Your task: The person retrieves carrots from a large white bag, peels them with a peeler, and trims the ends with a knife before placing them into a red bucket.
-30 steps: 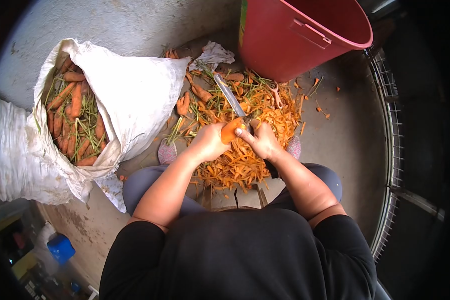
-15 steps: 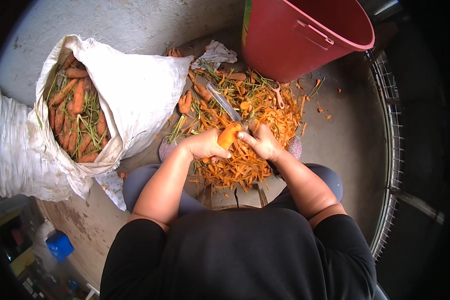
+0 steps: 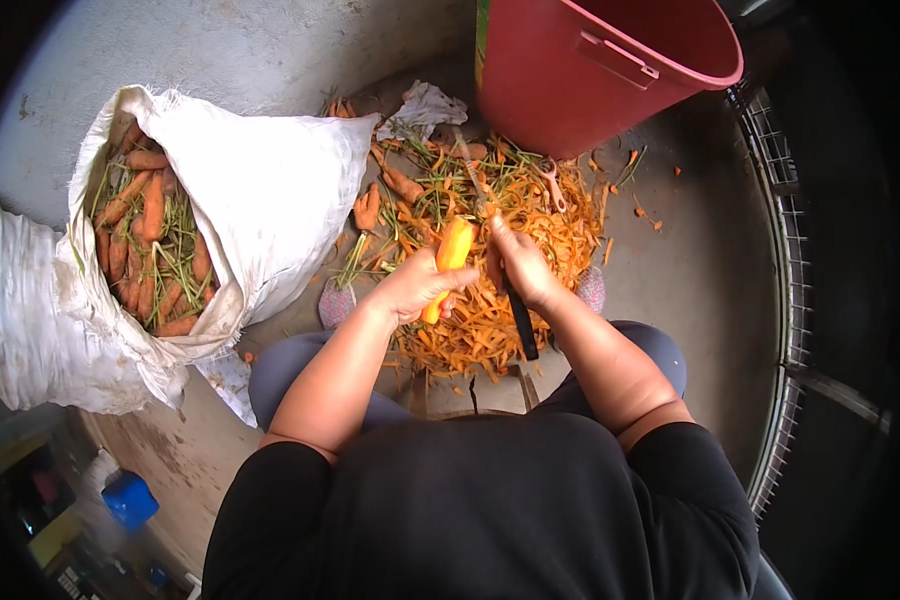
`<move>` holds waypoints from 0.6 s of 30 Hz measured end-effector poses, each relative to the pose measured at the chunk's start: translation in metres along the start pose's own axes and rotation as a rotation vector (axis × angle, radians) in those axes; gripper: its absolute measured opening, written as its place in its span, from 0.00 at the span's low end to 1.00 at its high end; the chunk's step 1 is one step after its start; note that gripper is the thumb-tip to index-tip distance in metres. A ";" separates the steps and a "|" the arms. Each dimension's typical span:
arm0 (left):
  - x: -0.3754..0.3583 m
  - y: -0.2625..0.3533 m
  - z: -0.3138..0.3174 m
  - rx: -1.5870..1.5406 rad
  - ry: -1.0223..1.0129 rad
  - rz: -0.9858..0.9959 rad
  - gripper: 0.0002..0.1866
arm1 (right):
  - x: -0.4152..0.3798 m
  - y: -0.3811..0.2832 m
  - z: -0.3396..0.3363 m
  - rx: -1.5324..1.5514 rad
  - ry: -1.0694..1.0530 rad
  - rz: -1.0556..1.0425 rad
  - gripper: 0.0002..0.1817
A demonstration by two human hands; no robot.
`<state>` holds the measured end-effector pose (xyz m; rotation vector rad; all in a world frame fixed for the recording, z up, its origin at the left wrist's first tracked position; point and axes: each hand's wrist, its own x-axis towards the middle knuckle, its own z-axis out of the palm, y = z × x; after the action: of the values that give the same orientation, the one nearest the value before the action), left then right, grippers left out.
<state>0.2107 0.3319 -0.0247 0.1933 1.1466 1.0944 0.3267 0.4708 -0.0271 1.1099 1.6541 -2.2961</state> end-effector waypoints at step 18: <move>-0.002 0.005 -0.003 -0.387 -0.119 0.138 0.22 | -0.004 -0.015 -0.007 -0.598 0.273 -0.382 0.40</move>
<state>0.2055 0.3323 -0.0213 0.0334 0.8058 1.3855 0.3263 0.4814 -0.0141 1.0552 2.6121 -1.6417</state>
